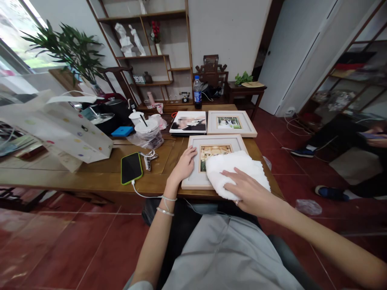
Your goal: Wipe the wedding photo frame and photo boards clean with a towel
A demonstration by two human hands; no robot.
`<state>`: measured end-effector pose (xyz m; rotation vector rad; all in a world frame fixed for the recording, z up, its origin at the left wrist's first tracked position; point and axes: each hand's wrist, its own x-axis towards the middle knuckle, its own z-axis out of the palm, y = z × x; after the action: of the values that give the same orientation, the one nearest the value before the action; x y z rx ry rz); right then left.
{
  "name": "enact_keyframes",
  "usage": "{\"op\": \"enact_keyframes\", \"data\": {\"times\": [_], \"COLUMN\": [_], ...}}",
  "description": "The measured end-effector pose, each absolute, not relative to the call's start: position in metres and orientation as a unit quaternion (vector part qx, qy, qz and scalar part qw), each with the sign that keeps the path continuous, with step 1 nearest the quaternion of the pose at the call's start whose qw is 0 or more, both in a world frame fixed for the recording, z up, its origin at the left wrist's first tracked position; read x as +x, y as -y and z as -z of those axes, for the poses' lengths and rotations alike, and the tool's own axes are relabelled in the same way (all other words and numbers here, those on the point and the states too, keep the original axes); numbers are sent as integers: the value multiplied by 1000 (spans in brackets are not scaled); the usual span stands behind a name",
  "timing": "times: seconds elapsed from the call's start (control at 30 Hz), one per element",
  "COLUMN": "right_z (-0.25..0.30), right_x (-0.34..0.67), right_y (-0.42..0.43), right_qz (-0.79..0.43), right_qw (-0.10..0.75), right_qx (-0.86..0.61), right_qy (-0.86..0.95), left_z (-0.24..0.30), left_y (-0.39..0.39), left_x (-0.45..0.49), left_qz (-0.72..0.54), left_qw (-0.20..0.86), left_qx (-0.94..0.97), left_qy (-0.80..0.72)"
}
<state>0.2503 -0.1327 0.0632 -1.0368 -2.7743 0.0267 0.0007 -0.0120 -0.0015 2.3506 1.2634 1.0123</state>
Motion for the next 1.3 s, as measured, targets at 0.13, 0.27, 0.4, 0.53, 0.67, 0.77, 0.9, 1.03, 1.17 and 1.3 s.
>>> {"op": "enact_keyframes", "data": {"times": [0.13,0.27,0.4,0.53,0.67,0.77,0.9,1.03,1.17,1.3], "right_z": [-60,-61,-58,-58,-58,-58,-65,-82,-95,-84], "right_x": [263,284,304,304,282,264,251,245,234,221], "right_y": [124,87,36,-2,-19,-20,5,62,120,140], "right_qz": [-23,40,117,147,172,166,129,83,32,20], "right_qw": [107,103,100,106,112,99,43,-19,-40,18], "right_qx": [-364,-416,-470,-476,-461,-442,-428,-426,-411,-382], "right_qy": [925,903,869,860,863,876,894,901,910,924], "left_z": [3,6,7,8,8,7,8,8,8,8], "left_y": [12,10,9,8,8,8,9,9,10,9], "left_x": [-2,-4,-5,-5,-6,-7,-7,-5,-4,-4], "left_qz": [-344,-339,-339,-335,-331,-327,-331,-341,-335,-331], "left_qw": [146,155,157,151,154,154,151,155,151,144], "left_qx": [823,830,830,832,833,836,836,831,829,830], "left_qy": [-428,-416,-415,-417,-415,-412,-411,-411,-422,-425]}}
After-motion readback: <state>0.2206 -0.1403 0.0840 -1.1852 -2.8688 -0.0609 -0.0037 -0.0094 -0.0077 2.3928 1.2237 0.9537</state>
